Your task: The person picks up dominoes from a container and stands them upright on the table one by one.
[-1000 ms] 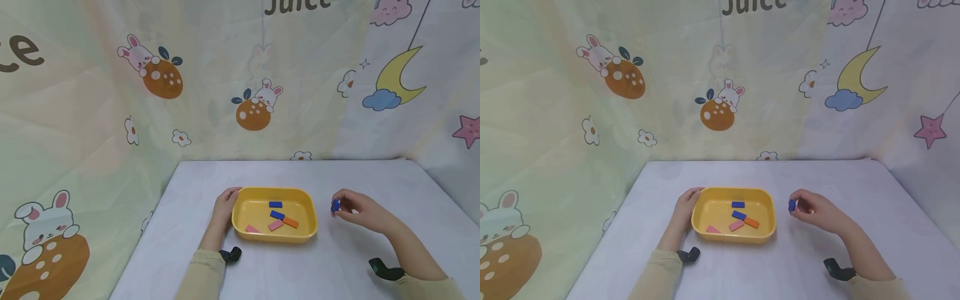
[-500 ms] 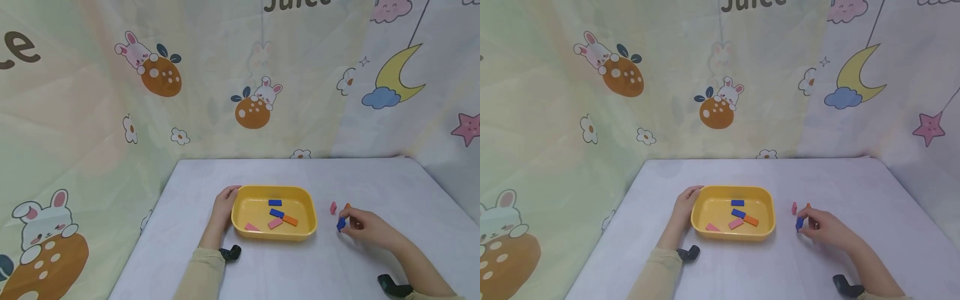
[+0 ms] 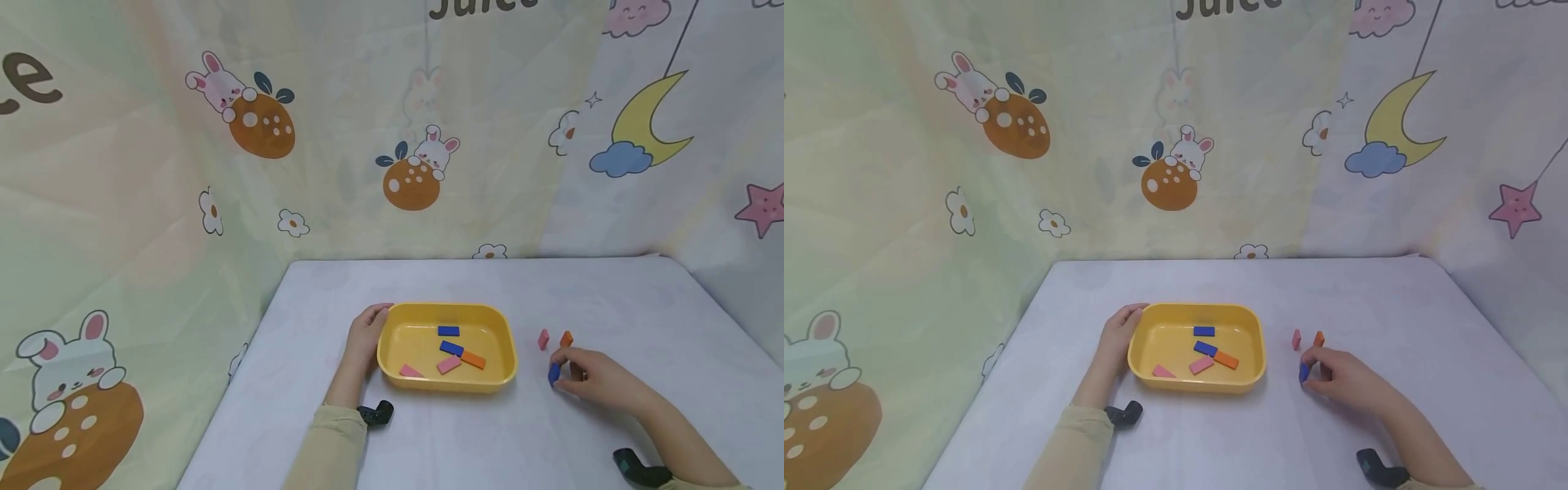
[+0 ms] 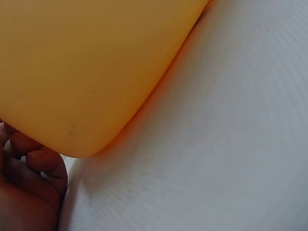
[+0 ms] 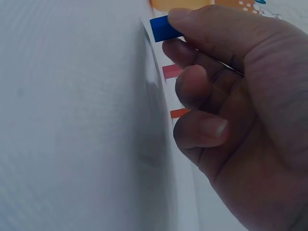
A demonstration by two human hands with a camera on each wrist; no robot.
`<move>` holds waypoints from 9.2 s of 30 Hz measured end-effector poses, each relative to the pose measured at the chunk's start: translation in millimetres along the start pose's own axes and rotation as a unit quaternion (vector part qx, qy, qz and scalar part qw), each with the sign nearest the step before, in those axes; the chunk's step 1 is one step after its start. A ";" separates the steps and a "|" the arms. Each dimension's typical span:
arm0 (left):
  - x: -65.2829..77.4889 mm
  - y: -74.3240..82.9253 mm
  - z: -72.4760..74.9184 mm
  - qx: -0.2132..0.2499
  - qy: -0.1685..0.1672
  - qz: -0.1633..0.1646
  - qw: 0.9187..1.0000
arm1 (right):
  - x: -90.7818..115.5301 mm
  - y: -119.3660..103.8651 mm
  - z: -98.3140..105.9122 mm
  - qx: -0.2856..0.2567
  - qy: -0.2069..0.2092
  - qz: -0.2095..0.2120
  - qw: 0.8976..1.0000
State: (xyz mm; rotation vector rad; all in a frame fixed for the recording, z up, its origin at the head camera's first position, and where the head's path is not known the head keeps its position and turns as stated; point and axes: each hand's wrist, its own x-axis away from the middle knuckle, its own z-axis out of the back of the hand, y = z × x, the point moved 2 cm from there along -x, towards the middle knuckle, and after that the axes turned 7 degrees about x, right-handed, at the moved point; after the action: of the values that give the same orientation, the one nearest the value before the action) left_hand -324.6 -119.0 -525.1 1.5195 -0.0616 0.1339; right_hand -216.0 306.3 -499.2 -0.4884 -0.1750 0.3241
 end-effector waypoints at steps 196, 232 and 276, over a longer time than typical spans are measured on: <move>-1.4 -2.0 0.3 0.000 -0.002 -0.030 1.000 | 5.4 -39.8 61.2 -0.050 0.091 0.040 0.994; -0.2 2.0 -1.0 0.000 0.003 -0.023 1.000 | 22.3 33.5 10.8 -0.018 0.013 -0.013 1.000; -3.2 -2.4 0.2 0.007 -0.005 -0.014 1.000 | -5.8 -36.3 71.5 -0.057 0.077 0.090 0.991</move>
State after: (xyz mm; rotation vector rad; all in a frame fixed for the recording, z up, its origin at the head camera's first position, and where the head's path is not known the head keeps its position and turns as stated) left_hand -327.5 -119.5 -527.9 1.5354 -0.0471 0.1046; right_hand -229.1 304.8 -419.9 -0.6428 0.0014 0.4524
